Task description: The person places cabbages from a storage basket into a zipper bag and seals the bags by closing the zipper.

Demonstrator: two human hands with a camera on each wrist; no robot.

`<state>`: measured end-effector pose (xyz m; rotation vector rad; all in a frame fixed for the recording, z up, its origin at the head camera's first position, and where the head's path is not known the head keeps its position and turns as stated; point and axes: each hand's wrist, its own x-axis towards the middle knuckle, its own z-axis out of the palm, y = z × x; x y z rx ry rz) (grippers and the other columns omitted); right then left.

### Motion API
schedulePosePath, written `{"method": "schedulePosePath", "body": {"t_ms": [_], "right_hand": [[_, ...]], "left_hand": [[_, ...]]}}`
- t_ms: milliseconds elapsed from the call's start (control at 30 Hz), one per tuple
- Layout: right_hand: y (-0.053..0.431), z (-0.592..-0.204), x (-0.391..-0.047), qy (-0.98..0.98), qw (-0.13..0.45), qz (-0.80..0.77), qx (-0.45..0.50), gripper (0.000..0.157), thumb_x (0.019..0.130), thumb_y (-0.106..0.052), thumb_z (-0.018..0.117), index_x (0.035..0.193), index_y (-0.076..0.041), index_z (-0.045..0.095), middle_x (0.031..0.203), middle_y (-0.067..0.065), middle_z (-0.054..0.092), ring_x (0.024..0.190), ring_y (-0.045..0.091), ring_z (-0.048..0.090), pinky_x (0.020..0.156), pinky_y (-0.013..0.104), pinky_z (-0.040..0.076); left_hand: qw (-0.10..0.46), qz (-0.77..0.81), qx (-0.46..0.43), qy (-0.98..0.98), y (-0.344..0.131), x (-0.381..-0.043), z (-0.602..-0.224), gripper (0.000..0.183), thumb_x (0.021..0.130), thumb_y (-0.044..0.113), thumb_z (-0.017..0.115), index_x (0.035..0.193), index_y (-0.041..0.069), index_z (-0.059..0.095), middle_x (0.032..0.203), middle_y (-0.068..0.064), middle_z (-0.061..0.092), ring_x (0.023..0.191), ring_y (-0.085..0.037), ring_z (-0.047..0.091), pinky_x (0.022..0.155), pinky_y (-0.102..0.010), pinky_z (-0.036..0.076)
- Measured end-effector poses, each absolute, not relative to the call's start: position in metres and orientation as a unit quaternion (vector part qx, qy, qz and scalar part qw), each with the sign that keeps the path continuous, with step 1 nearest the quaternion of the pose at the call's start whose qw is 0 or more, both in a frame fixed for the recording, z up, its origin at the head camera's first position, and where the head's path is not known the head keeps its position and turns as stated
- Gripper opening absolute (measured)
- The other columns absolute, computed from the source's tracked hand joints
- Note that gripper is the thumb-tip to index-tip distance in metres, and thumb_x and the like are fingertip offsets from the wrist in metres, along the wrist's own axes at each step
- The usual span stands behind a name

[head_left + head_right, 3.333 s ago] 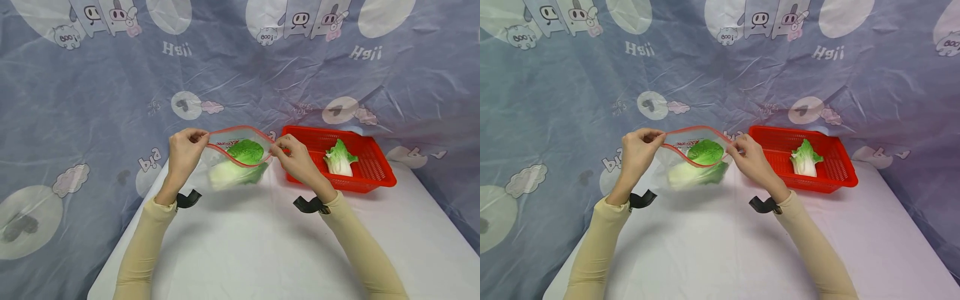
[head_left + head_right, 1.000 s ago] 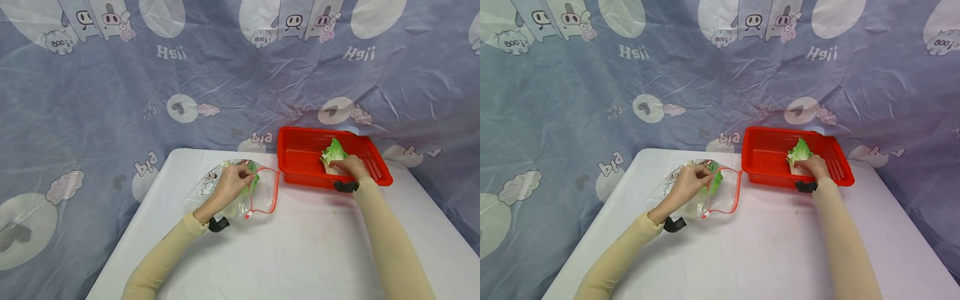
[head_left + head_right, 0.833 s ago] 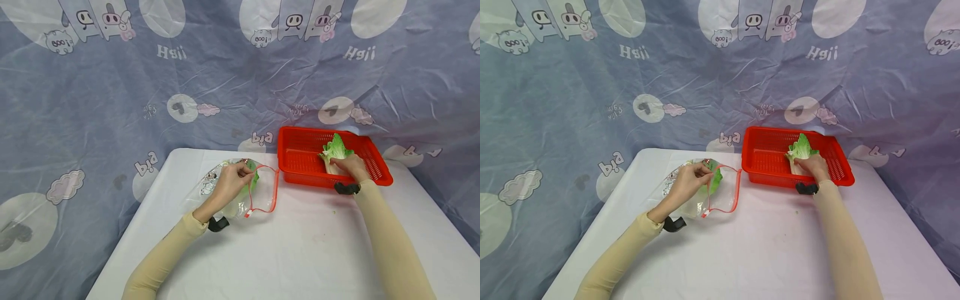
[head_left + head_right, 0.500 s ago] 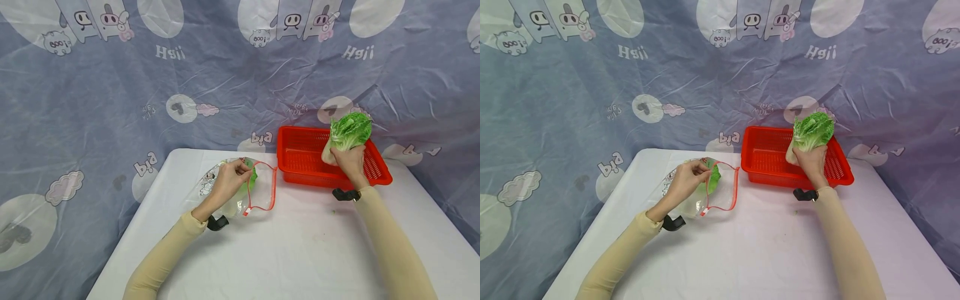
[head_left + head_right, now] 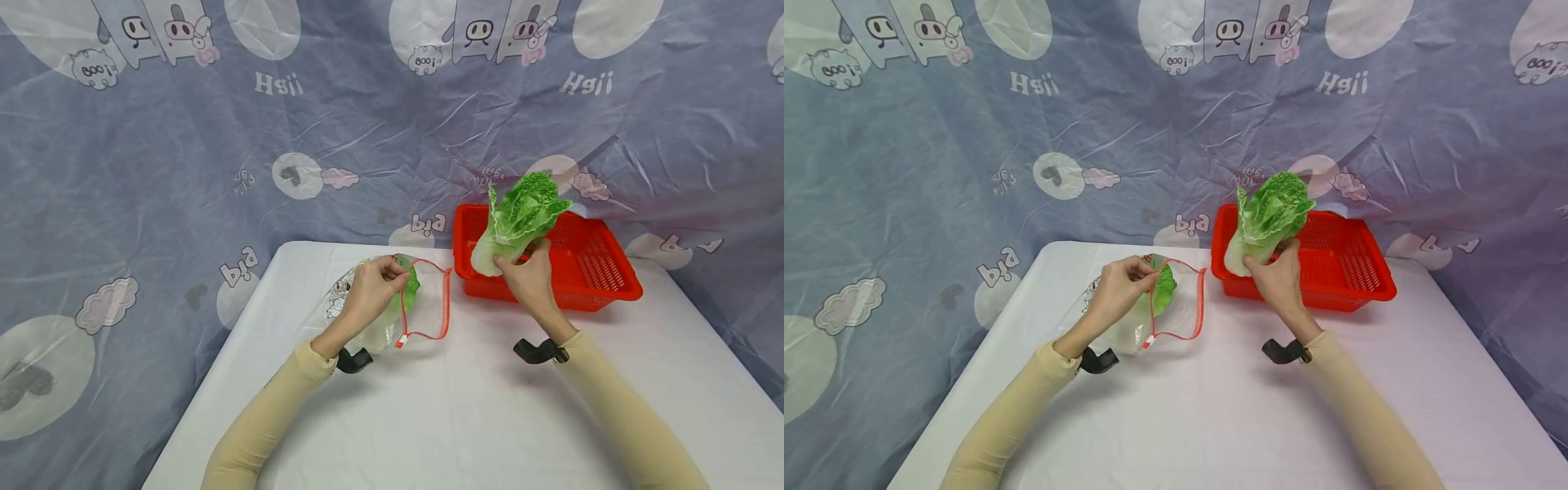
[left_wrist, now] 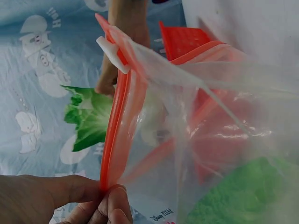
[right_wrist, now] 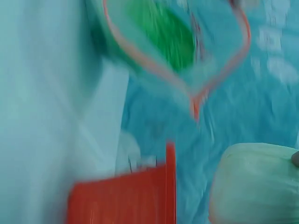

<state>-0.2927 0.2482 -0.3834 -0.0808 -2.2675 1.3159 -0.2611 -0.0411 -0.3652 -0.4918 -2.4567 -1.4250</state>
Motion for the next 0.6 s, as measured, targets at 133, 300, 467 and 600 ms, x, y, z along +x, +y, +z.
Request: {"method": "schedulePosePath", "body": {"t_ms": [133,300,467,600], "right_hand": [[0.221,-0.388,-0.275,-0.83,0.236,0.505,0.028,0.064,0.08,-0.013,0.072,0.129,0.004,0.034,0.123,0.02,0.049,0.109,0.027,0.052,0.085,0.024,0.042],[0.193,-0.401,-0.259,-0.817,0.186,0.539,0.081,0.067,0.079,-0.008,0.072,0.131,0.003,0.032,0.127,0.02,0.049,0.112,0.029,0.053,0.088,0.022,0.047],[0.173,-0.418,-0.248,-0.817,0.134,0.55,0.112,0.07,0.078,-0.01,0.074,0.134,-0.001,0.032,0.129,0.017,0.047,0.116,0.031,0.054,0.097,0.045,0.046],[0.164,-0.432,-0.245,-0.817,0.086,0.553,0.138,0.07,0.08,-0.01,0.076,0.134,-0.002,0.031,0.131,0.015,0.045,0.118,0.028,0.051,0.1,0.045,0.046]], "left_hand": [[0.129,-0.492,-0.169,-0.844,-0.042,-0.262,-0.365,0.005,0.085,0.014,0.069,0.081,0.012,0.071,0.071,0.0,0.069,0.065,-0.01,0.062,0.062,-0.025,0.05],[0.124,-0.496,-0.167,-0.843,-0.042,-0.262,-0.363,0.005,0.085,0.015,0.069,0.081,0.012,0.071,0.071,0.0,0.069,0.064,-0.01,0.062,0.061,-0.025,0.05],[0.12,-0.499,-0.165,-0.842,-0.042,-0.261,-0.363,0.005,0.085,0.014,0.068,0.082,0.012,0.07,0.071,0.0,0.069,0.063,-0.009,0.063,0.061,-0.025,0.05],[0.123,-0.499,-0.163,-0.842,-0.042,-0.26,-0.363,0.005,0.085,0.013,0.066,0.081,0.012,0.07,0.07,0.0,0.068,0.062,-0.01,0.062,0.06,-0.025,0.049]]}}
